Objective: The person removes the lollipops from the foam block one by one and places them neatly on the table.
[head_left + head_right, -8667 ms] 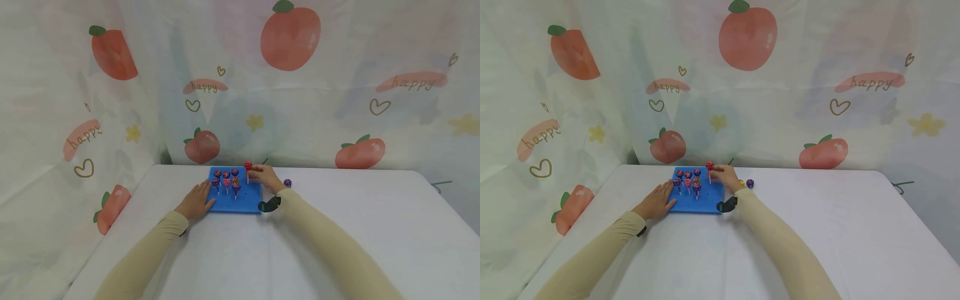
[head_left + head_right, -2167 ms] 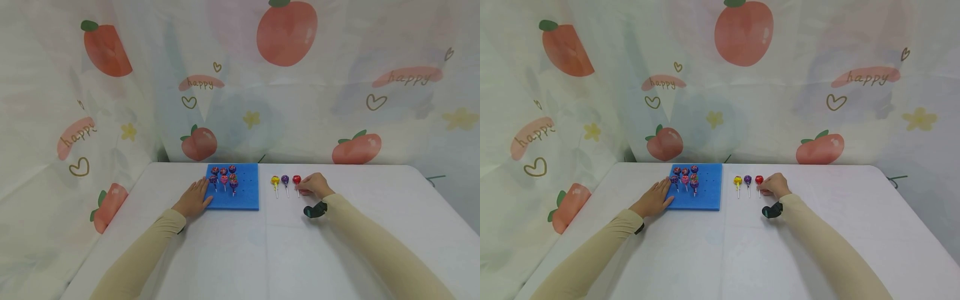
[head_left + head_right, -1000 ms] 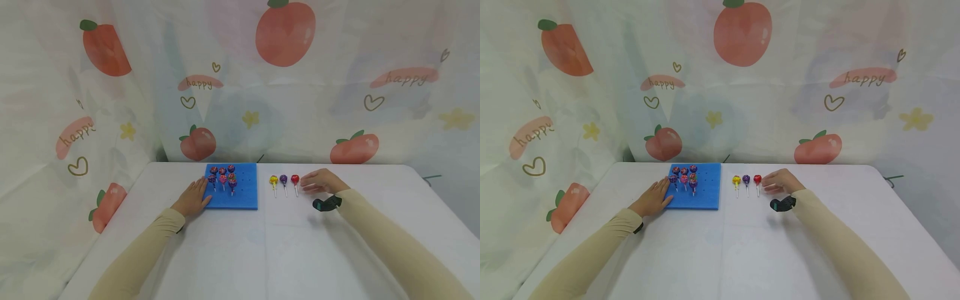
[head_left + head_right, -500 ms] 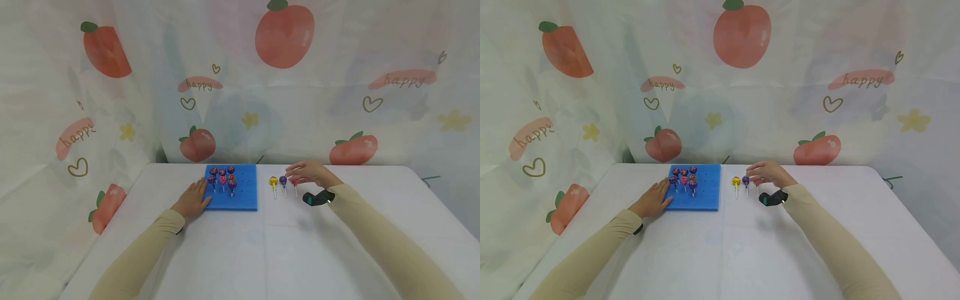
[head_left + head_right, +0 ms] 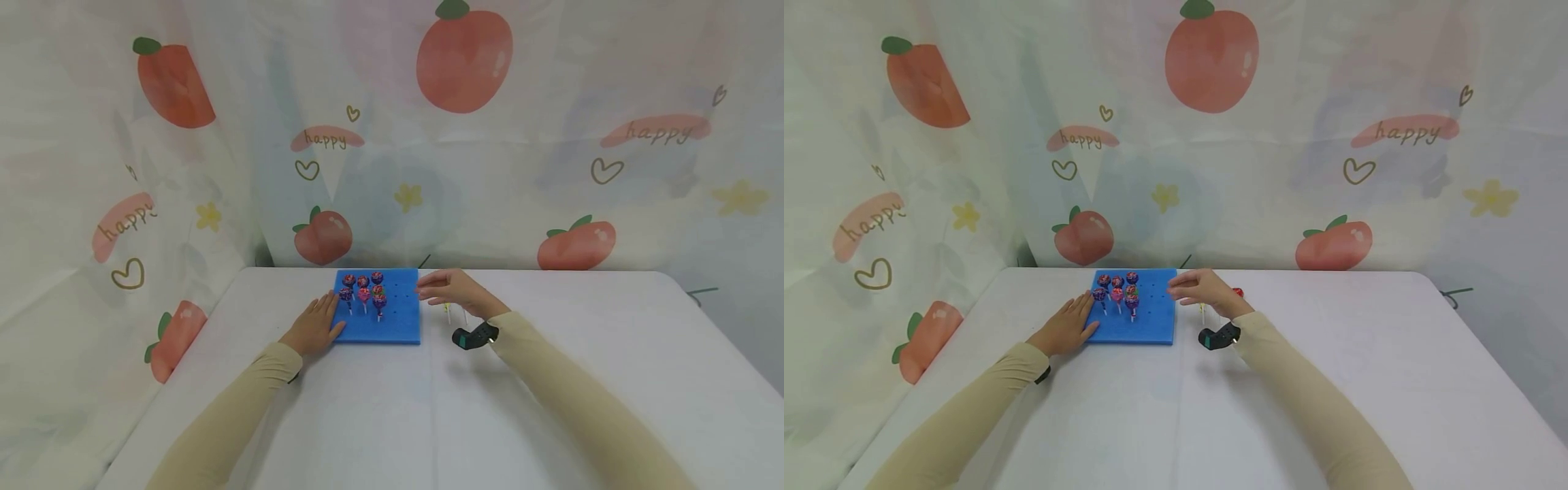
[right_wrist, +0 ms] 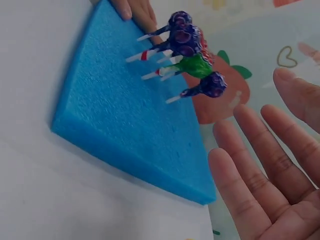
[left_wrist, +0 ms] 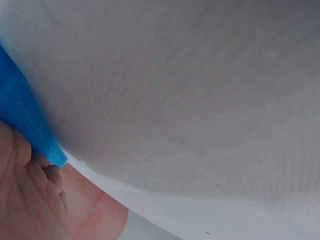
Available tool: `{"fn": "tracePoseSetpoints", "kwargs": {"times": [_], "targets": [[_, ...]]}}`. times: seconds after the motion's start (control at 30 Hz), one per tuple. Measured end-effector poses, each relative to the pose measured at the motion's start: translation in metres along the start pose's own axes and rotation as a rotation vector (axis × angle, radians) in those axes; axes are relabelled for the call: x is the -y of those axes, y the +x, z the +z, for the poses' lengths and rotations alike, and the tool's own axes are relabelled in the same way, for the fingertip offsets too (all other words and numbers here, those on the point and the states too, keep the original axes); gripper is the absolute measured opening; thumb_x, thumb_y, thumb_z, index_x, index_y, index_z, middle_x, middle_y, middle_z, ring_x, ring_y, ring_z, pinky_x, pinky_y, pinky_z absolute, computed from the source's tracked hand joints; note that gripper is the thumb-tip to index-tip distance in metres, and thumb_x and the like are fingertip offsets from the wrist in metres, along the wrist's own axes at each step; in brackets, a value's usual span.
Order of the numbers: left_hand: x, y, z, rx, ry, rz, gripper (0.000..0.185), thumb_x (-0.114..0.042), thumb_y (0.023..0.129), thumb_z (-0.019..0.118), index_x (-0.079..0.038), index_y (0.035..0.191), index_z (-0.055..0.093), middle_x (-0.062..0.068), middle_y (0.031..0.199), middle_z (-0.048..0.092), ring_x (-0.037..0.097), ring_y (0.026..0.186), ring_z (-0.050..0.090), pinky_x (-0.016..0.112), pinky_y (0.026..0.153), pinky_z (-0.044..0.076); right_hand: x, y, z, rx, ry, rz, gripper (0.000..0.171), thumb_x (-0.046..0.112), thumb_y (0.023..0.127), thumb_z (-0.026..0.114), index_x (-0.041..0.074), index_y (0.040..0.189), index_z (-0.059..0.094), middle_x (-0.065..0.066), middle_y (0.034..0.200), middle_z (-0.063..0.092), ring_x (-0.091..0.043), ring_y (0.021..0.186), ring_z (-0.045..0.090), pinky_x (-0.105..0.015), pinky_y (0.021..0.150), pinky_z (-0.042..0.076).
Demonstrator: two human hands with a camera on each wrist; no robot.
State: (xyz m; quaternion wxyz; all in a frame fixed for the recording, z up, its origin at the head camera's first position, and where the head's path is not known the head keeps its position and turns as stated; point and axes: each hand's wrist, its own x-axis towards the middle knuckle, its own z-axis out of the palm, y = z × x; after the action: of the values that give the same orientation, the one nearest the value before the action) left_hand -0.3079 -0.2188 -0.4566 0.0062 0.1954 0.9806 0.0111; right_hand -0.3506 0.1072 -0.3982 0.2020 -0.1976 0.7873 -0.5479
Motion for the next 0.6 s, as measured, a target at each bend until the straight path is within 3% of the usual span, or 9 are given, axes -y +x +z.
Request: {"fn": "tracePoseSetpoints", "kwargs": {"times": [0.23, 0.6], "targets": [[0.001, 0.0, 0.001, -0.001, 0.004, 0.002, 0.066, -0.036, 0.1, 0.038, 0.009, 0.145, 0.021, 0.026, 0.153, 0.021, 0.038, 0.143, 0.022, 0.047, 0.118, 0.019, -0.004, 0.01, 0.026, -0.016, 0.06, -0.005, 0.042, 0.015, 0.092, 0.06, -0.006, 0.126, 0.053, -0.023, 0.126, 0.059, -0.029, 0.114, 0.061, -0.045, 0.099, 0.046], [0.0, 0.001, -0.001, 0.013, 0.006, -0.011, 0.066, -0.038, 0.1, 0.037, 0.008, 0.145, 0.022, 0.025, 0.154, 0.021, 0.036, 0.143, 0.022, 0.046, 0.118, 0.019, -0.014, 0.026, 0.054, -0.046, 0.107, 0.047, 0.034, 0.012, 0.09, 0.062, -0.002, 0.121, 0.059, -0.019, 0.123, 0.062, -0.025, 0.111, 0.063, -0.036, 0.094, 0.051]]}}
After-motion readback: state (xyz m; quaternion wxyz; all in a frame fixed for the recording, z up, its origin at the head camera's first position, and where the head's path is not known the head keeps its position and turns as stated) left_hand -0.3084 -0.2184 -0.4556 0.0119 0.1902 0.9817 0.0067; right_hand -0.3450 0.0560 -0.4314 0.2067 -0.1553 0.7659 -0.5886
